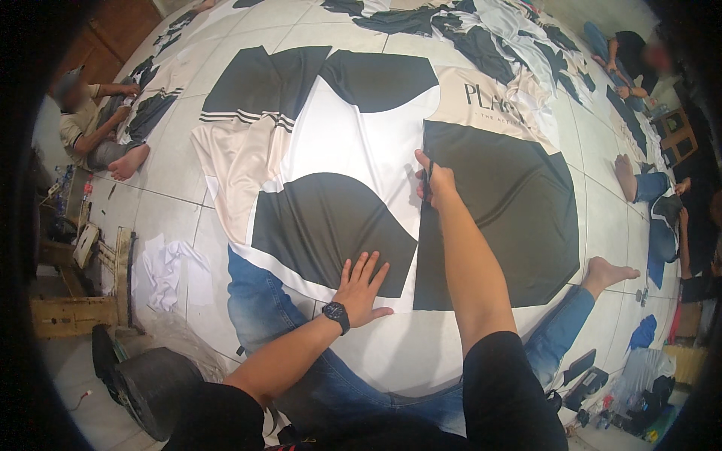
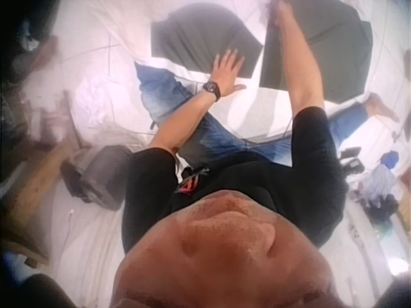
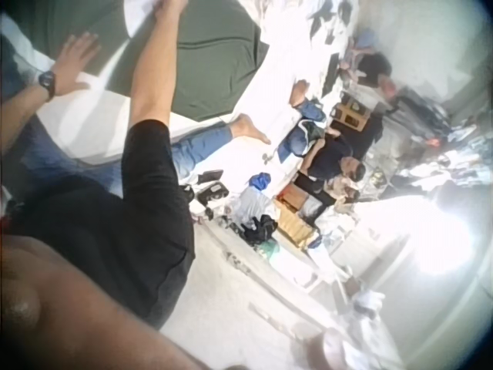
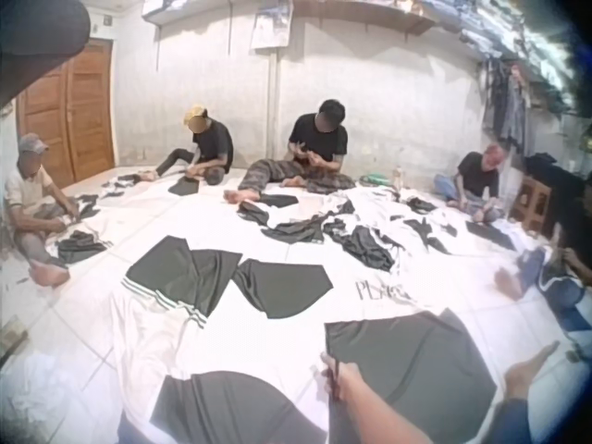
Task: The person sits on the floor and uses scissors to cut a white and black t-shirt. They align the fabric, cut along the edges to separate sections, and trim the material into smaller pieces.
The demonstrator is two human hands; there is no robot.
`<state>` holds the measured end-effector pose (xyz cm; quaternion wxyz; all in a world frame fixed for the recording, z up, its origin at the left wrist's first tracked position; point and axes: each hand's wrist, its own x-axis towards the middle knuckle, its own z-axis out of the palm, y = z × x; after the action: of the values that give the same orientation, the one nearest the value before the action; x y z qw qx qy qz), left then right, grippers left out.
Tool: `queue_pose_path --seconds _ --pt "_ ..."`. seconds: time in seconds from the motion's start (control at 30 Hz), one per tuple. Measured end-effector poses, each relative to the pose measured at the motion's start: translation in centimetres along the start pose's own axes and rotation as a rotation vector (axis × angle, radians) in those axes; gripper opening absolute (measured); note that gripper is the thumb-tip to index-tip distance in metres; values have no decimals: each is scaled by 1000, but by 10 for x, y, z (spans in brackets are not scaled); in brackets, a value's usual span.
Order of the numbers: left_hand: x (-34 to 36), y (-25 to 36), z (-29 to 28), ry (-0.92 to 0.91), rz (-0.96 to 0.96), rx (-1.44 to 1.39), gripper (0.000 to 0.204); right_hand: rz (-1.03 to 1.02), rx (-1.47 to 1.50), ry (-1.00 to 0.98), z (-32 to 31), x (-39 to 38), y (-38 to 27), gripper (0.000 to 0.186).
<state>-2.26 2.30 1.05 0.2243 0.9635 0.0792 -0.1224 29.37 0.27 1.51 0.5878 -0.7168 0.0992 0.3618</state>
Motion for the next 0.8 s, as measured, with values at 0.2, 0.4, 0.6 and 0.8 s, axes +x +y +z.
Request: queue_pose_path --seconds 0.2,0.4,0.6,0.8 --pt "1 -2 3 11 15 -12 101 -38 -27 -30 -5 12 6 54" --pt "1 -1 1 -9 -1 1 101 -38 4 51 8 10 -3 57" --pt "1 -3 5 24 32 -36 100 -151 19 4 7 19 3 55" --pt "3 -8 3 39 -31 -38 103 -123 -162 -14 -13 -6 8 54"
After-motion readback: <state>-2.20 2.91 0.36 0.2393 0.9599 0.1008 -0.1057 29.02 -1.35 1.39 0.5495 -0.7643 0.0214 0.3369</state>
